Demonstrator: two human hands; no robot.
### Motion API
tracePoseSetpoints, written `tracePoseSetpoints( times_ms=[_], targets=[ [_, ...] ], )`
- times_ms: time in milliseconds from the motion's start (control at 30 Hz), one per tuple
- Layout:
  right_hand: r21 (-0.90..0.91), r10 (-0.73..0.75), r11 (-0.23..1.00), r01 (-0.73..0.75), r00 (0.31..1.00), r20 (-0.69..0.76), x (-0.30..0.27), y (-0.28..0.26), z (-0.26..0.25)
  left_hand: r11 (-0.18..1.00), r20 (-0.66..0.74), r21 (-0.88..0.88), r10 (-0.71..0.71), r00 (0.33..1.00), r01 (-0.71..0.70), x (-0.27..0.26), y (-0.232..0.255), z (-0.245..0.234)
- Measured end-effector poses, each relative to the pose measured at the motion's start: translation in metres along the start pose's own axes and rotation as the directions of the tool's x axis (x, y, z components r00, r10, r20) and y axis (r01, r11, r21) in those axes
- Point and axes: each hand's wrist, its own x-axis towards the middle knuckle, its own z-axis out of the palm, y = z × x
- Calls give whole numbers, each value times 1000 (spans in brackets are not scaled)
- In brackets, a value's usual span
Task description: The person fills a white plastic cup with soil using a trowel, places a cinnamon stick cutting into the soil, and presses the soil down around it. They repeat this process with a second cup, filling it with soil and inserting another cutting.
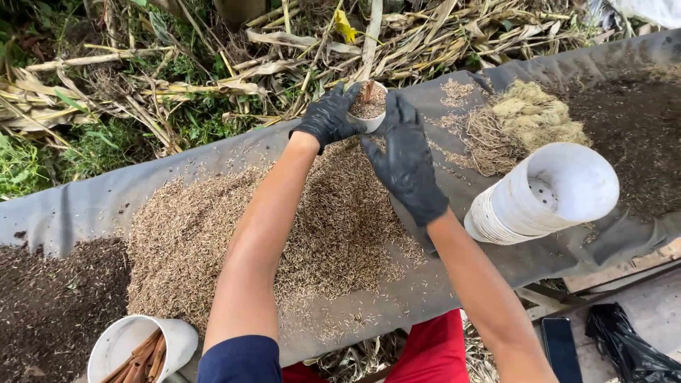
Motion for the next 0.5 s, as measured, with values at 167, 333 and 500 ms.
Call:
tracePoseSetpoints(
  times_ms=[167, 333, 500],
  targets=[
    [-30, -128, 991, 133, 984, 122, -66, -18, -60, 999, 31, 20, 35, 999, -35, 12, -10, 7],
    [74, -360, 924, 375, 919, -161, -126, 26, -138, 1000, 78, -22, -3, 997, 5, -27, 18, -31],
    [-375, -400, 877, 300, 889, -223, -121, 99, -190, 991, 21, -134, 29, 999, -26, -44, 10, -27]
  ],
)
